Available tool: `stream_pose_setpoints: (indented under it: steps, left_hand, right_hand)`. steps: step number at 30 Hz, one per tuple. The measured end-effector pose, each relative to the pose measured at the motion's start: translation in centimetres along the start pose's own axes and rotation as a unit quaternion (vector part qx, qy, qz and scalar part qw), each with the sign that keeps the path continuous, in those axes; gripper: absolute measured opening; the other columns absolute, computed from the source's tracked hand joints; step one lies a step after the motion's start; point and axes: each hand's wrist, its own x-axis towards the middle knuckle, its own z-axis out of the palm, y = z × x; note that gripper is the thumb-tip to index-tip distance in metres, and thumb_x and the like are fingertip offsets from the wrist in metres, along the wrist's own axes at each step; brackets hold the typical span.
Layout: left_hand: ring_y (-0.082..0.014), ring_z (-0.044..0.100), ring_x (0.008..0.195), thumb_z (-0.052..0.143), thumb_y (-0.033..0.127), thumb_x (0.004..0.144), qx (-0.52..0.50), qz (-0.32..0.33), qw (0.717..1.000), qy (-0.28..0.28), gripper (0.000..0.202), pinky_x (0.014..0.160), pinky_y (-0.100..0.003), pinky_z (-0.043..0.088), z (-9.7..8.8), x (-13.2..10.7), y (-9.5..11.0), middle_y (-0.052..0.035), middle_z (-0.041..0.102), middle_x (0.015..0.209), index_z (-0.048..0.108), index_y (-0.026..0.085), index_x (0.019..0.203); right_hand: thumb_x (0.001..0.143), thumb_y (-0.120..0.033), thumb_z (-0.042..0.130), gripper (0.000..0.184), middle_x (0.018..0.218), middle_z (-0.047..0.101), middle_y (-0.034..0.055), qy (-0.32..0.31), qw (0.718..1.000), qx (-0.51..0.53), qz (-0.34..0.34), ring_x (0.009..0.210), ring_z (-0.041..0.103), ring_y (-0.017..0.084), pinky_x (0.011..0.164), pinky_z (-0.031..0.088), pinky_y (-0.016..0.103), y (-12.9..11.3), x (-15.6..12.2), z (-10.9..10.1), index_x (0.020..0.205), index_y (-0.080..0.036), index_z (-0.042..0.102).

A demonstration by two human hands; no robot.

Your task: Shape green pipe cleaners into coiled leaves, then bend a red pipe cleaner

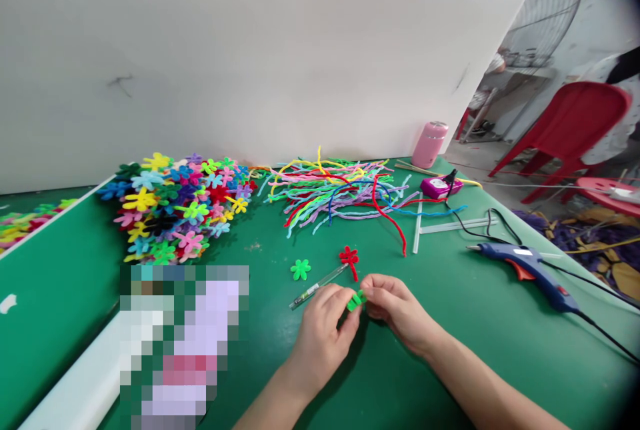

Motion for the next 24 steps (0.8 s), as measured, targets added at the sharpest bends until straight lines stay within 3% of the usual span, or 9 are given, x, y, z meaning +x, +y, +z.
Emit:
stream_pose_setpoints:
  steps: [7,11,17,24]
  left_hand:
    - [-0.0118,0.048,0.061,0.049,0.025,0.082,-0.142,-0.186,0.972,-0.030,0.017,0.057,-0.020,0.040,-0.6,0.6,0.3,0.0001,0.051,0.065,0.057,0.015,0.070]
    - [-0.0110,0.044,0.060,0.051,0.029,0.080,-0.218,-0.233,0.947,-0.041,0.018,0.053,-0.019,0.037,-0.5,0.7,0.3,0.0005,0.049,0.065,0.058,0.015,0.071]
    - [-0.0086,0.038,0.056,0.055,0.032,0.078,-0.332,-0.312,0.890,-0.030,0.018,0.051,-0.018,0.035,-0.1,0.6,0.4,0.0031,0.045,0.061,0.059,0.015,0.075]
    - [-0.0085,0.036,0.053,0.058,0.032,0.076,-0.348,-0.335,0.875,-0.016,0.019,0.049,-0.019,0.033,0.0,0.7,0.2,0.0037,0.045,0.059,0.059,0.014,0.074]
  right_hand:
    - [0.077,-0.040,0.056,0.026,0.055,0.034,-0.0062,0.036,0.987,-0.139,-0.072,0.050,0.025,0.007,0.047,0.018,0.022,-1.1,-0.2,-0.1,0.071,-0.015,0.052]
    - [0.078,-0.037,0.054,0.025,0.058,0.038,-0.0043,0.008,0.970,-0.219,-0.108,0.054,0.031,0.009,0.050,0.024,0.022,-1.2,-0.5,0.1,0.067,-0.015,0.049]
    - [0.081,-0.039,0.048,0.028,0.055,0.032,-0.0055,-0.019,0.963,-0.249,-0.105,0.052,0.027,0.009,0.048,0.023,0.022,-0.7,-0.3,0.1,0.064,-0.017,0.044]
    - [0.079,-0.047,0.050,0.035,0.053,0.028,-0.0071,-0.006,0.981,-0.180,-0.065,0.049,0.022,0.008,0.045,0.019,0.022,-0.2,-0.1,0.4,0.063,-0.017,0.042]
